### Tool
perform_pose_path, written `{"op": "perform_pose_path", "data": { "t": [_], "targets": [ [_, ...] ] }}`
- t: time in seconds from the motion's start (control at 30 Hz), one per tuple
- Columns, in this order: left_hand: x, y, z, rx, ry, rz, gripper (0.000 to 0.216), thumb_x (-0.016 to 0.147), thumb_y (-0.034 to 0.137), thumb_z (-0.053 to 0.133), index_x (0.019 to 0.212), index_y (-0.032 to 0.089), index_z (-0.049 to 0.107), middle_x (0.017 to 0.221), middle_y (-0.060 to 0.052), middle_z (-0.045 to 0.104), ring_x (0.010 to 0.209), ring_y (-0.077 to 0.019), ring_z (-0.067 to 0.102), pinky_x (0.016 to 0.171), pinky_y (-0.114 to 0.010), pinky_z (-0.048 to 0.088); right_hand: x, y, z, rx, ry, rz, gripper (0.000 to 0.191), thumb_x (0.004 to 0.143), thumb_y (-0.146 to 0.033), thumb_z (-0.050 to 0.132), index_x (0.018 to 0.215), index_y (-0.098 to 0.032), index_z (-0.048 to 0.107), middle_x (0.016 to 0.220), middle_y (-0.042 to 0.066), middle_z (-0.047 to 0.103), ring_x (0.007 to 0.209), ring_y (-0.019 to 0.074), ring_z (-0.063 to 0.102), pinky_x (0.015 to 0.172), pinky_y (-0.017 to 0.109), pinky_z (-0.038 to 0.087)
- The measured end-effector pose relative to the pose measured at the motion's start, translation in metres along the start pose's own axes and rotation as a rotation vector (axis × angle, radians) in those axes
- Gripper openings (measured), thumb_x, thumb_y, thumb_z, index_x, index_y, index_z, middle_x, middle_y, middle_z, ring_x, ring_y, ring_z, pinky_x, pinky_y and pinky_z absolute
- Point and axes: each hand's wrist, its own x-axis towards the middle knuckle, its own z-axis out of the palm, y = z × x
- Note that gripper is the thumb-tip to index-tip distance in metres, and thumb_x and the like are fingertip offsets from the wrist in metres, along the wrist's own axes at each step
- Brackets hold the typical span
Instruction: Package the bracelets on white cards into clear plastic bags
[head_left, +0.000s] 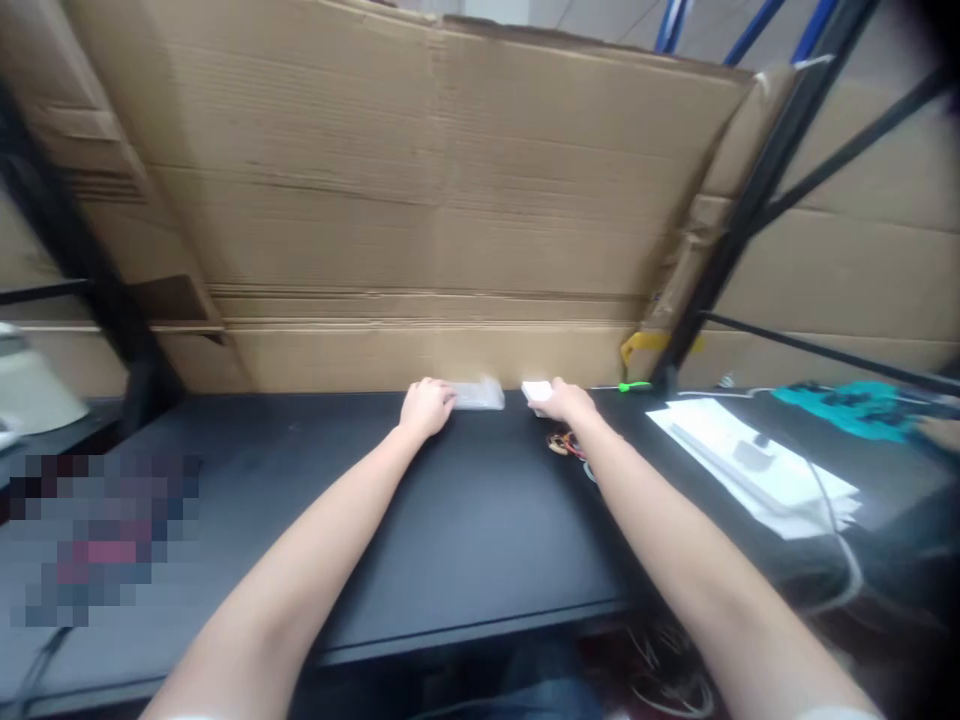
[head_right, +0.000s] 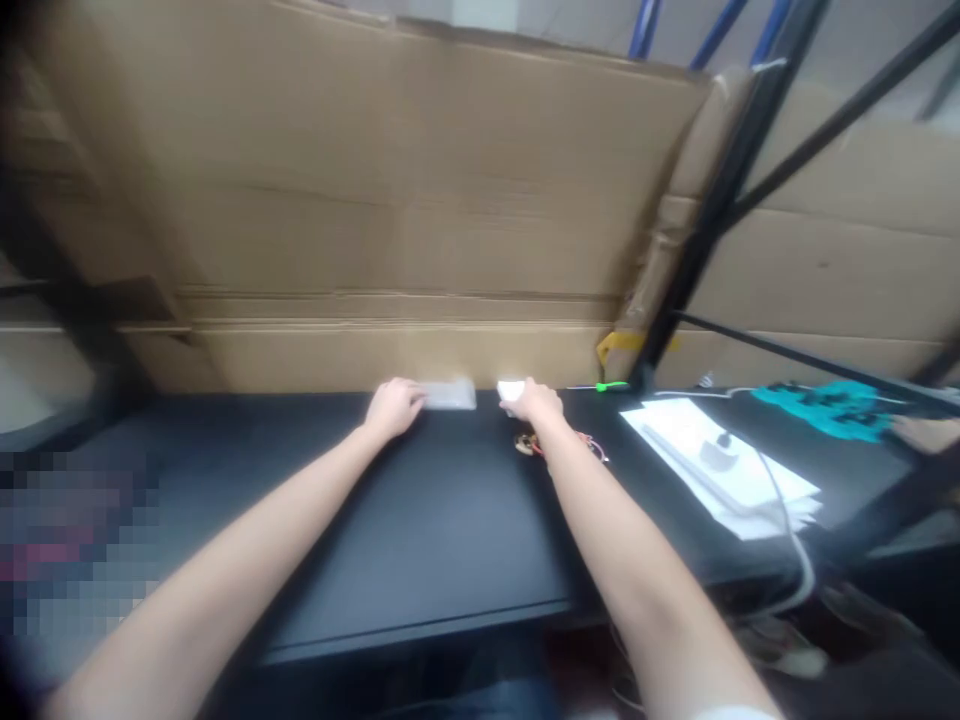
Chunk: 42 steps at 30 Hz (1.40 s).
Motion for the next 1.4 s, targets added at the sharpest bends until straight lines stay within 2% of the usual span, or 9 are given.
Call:
{"op": "perform_pose_path", "data": {
  "t": [0.2,0.43,0.6,0.7,0.77,0.93,1.07,1.17,1.4],
  "targets": [
    [0.007,-0.005,-0.003,0.049,0.014,-0.011,0.026,0.092,0.028,0.045,0.091,0.023,0.071,0.099,-0.005,0.069,0.093,-0.0213,0.056,0.084,-0.034,0.039,0.012,-0.005,0.020,-0.054,-0.030,0.013,0.066,0.068,-0.063,0.060,0.114,-0.016,0.055,0.109,0.020,0.063,0.100,0.0353,0.061,0.077,0.041,0.047],
    [0.024,-0.003,-0.015,0.025,0.109,0.025,0.026,0.093,0.022,0.041,0.100,0.024,0.066,0.109,-0.006,0.066,0.103,-0.0227,0.052,0.092,-0.039,0.033,0.011,-0.003,0.012,0.017,0.009,0.048,0.068,0.067,-0.064,0.058,0.114,-0.016,0.057,0.108,0.023,0.062,0.099,0.0368,0.061,0.075,0.043,0.047],
    [0.042,0.002,-0.047,0.006,0.203,0.016,0.032,0.095,0.021,0.035,0.111,0.025,0.062,0.121,-0.005,0.060,0.114,-0.0238,0.046,0.100,-0.042,0.026,0.006,-0.003,0.005,0.081,0.100,0.059,0.070,0.067,-0.065,0.057,0.115,-0.014,0.054,0.105,0.023,0.063,0.099,0.0390,0.060,0.075,0.045,0.046],
    [0.031,0.007,-0.070,-0.036,0.268,0.078,0.032,0.095,0.024,0.034,0.112,0.023,0.062,0.120,-0.006,0.060,0.115,-0.0239,0.046,0.100,-0.041,0.025,-0.006,-0.004,-0.002,0.151,0.208,0.021,0.066,0.070,-0.063,0.057,0.116,-0.016,0.050,0.105,0.019,0.064,0.097,0.0365,0.061,0.076,0.043,0.045],
    [0.007,0.010,-0.079,-0.047,0.170,0.182,0.031,0.095,0.027,0.035,0.106,0.022,0.064,0.115,-0.008,0.061,0.110,-0.0239,0.049,0.098,-0.040,0.028,-0.016,-0.007,-0.007,0.228,0.275,-0.025,0.064,0.071,-0.060,0.057,0.117,-0.017,0.047,0.107,0.018,0.063,0.097,0.0342,0.060,0.078,0.042,0.045],
    [-0.062,0.014,-0.075,-0.238,-0.337,0.425,0.019,0.082,0.037,0.055,0.083,0.023,0.067,0.085,-0.004,0.066,0.080,-0.0187,0.060,0.078,-0.030,0.041,-0.048,-0.033,-0.020,0.479,0.346,-0.219,0.070,0.069,-0.054,0.062,0.126,-0.020,0.038,0.114,0.014,0.062,0.097,0.0298,0.061,0.082,0.039,0.044],
    [-0.066,0.026,-0.066,-0.529,-0.217,0.098,0.028,0.084,0.045,0.054,0.087,0.021,0.067,0.086,-0.003,0.069,0.077,-0.0179,0.061,0.072,-0.028,0.044,-0.081,-0.069,-0.014,0.611,0.284,-0.480,0.084,0.067,-0.048,0.065,0.137,-0.020,0.027,0.117,0.015,0.059,0.092,0.0274,0.063,0.078,0.038,0.047],
    [-0.050,0.041,-0.057,-0.823,-0.081,-0.110,0.036,0.082,0.042,0.057,0.110,0.019,0.061,0.101,-0.005,0.069,0.084,-0.0188,0.063,0.075,-0.028,0.047,-0.103,-0.089,-0.003,0.610,0.243,-0.619,0.091,0.067,-0.040,0.067,0.143,-0.022,0.021,0.119,0.014,0.058,0.091,0.0278,0.063,0.079,0.040,0.048],
    [-0.050,0.047,-0.048,-0.872,-0.022,-0.162,0.024,0.080,0.020,0.047,0.092,0.013,0.067,0.088,-0.004,0.070,0.078,-0.0182,0.063,0.071,-0.026,0.048,-0.115,-0.093,0.002,0.727,0.296,-0.832,0.100,0.065,-0.039,0.072,0.146,-0.022,0.016,0.132,0.015,0.045,0.112,0.0284,0.052,0.085,0.040,0.048]
  ]
}}
